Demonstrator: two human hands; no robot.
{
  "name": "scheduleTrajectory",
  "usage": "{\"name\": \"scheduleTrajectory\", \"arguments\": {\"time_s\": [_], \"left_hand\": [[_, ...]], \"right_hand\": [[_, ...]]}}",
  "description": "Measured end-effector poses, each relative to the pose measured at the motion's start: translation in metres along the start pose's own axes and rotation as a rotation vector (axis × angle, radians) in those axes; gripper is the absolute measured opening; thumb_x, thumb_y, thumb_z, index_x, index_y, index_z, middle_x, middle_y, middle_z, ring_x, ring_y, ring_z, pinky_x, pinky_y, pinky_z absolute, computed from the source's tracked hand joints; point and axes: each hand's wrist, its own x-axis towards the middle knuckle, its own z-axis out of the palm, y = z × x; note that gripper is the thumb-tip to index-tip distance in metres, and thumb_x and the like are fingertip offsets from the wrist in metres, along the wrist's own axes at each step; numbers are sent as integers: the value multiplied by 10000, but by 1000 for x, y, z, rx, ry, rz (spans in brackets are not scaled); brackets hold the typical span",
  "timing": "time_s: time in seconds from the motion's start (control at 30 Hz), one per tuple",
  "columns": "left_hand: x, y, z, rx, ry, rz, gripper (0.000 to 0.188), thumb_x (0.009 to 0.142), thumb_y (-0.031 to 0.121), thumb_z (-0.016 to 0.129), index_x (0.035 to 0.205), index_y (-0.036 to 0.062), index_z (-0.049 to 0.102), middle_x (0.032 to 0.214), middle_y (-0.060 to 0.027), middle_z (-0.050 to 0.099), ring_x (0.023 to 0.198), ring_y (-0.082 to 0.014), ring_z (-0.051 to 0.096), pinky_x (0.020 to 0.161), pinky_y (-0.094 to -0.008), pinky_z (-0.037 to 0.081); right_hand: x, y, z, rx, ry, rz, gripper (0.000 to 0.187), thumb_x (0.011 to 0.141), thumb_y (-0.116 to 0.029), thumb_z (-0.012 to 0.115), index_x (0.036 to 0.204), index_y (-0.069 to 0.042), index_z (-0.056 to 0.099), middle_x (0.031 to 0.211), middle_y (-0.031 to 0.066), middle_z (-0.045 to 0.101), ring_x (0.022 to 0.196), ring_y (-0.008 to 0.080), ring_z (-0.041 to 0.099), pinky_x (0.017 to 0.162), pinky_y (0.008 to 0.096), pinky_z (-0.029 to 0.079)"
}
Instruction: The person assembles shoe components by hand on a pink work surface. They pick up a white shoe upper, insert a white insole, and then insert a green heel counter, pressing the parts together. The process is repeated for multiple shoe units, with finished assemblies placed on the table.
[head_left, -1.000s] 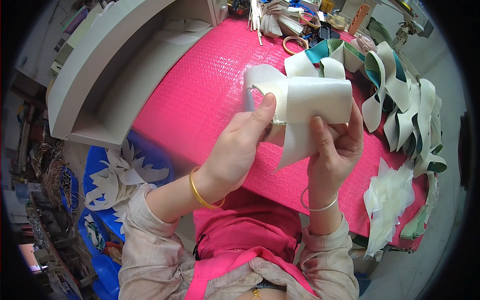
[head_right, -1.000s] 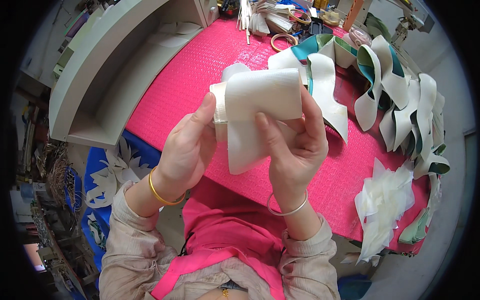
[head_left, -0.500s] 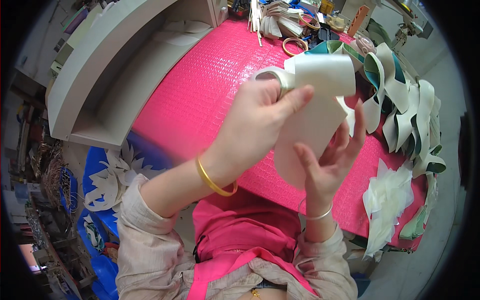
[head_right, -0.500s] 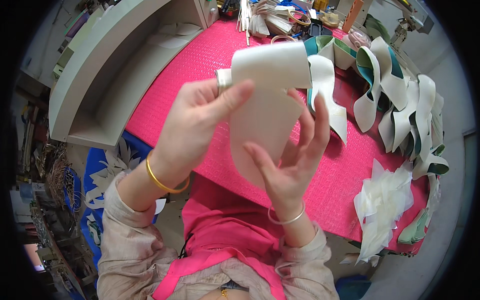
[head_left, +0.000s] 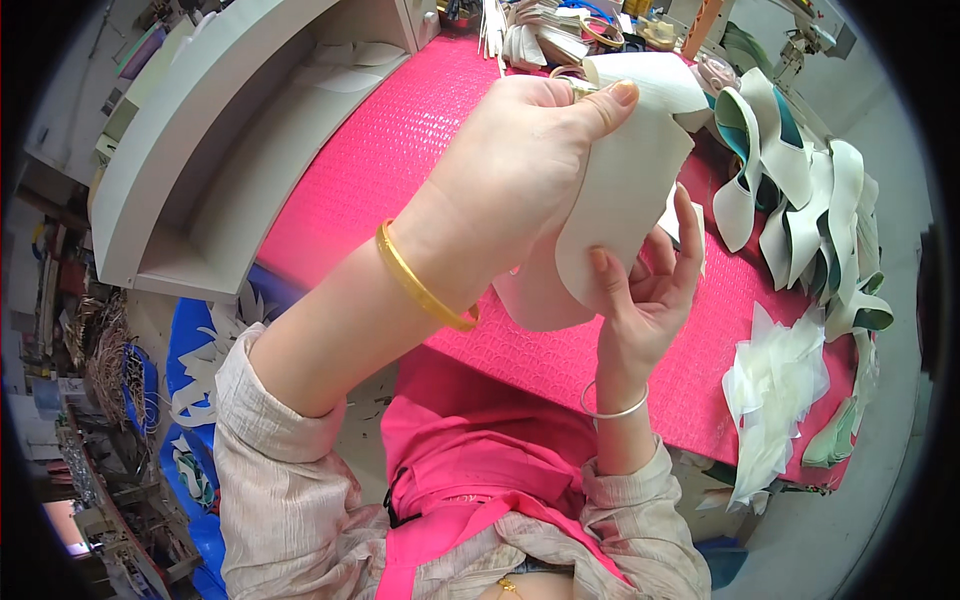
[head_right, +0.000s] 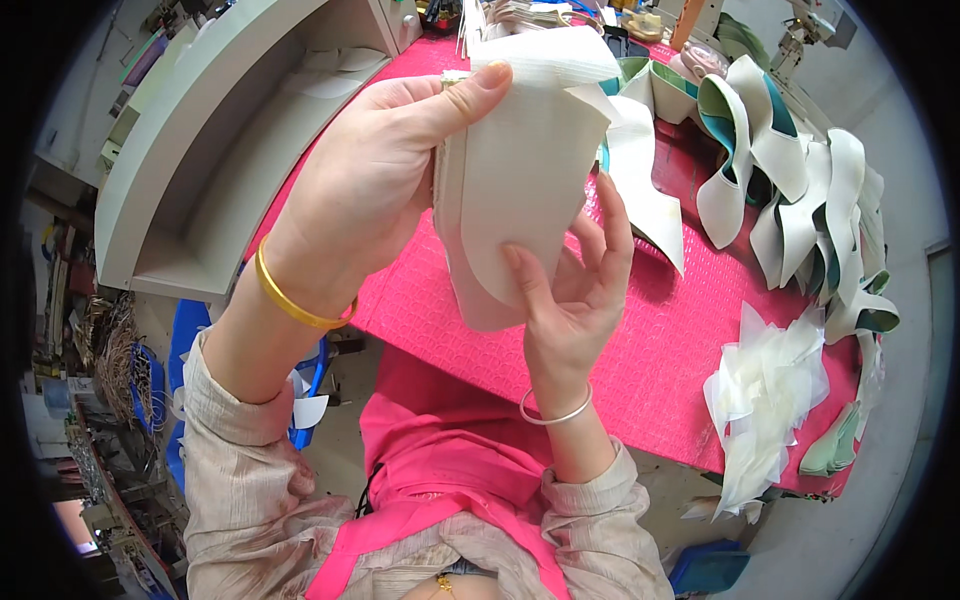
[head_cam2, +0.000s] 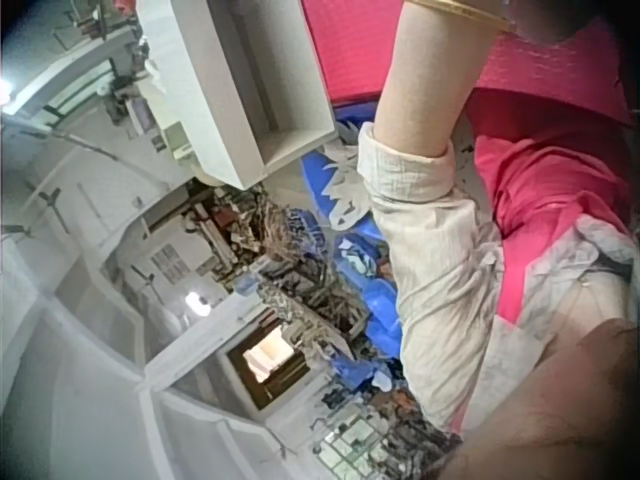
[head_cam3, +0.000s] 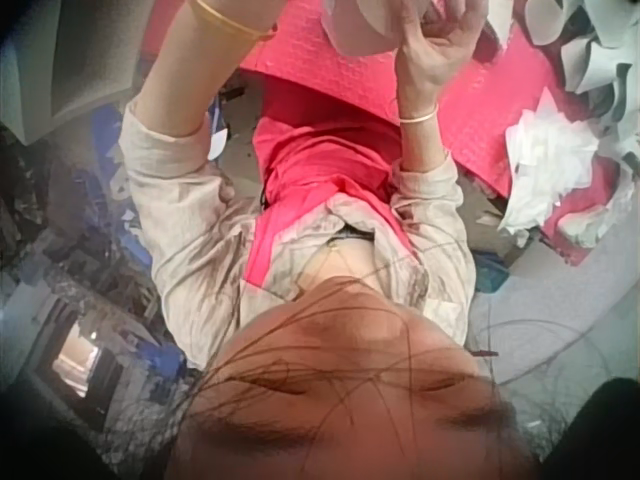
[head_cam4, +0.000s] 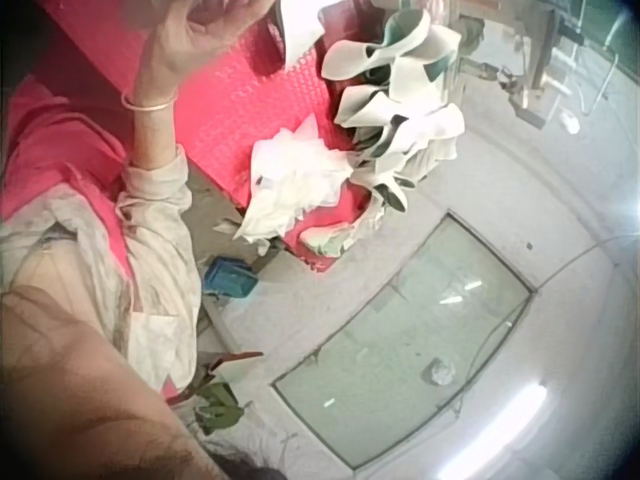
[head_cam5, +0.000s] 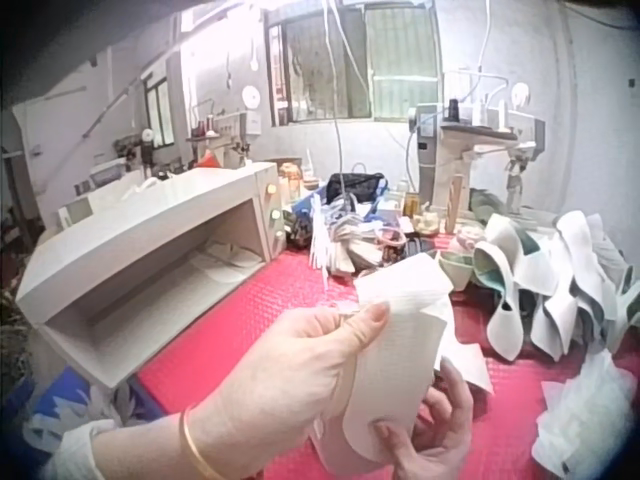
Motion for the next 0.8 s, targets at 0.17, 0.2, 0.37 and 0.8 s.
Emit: {"name": "scheduleTrajectory", "arguments": {"time_s": [0.17,0.2,0.37,0.8], "left_hand": [[1,1,2,-67,-24,-15,321,885,248,544,986,-54,582,877,-97,637,759,-126,616,678,-258,492],[2,2,1,-109,-30,13,323,885,247,543,992,-55,581,882,-97,637,766,-128,616,684,-259,491],[18,1,3,-67,25,108,297,844,211,600,965,-60,596,844,-89,640,708,-126,610,647,-255,490],[-17,-135,-44,971,-168,590,214,627,11,633,814,113,642,779,-55,562,865,-208,530,922,-409,315]], "right_hand": [[5,14,-6,-103,39,-2,430,753,-4,672,1141,-2,485,914,58,601,852,100,564,756,222,452],[5,21,-10,-180,15,-23,353,760,-11,669,1083,6,527,874,42,606,813,83,563,738,210,445],[1,57,-18,-549,7,-102,236,777,-52,650,979,-5,537,813,21,585,726,82,517,666,220,408],[19,1,-62,115,-31,355,442,782,-102,628,1168,0,439,984,71,556,934,144,531,859,278,400]]}}
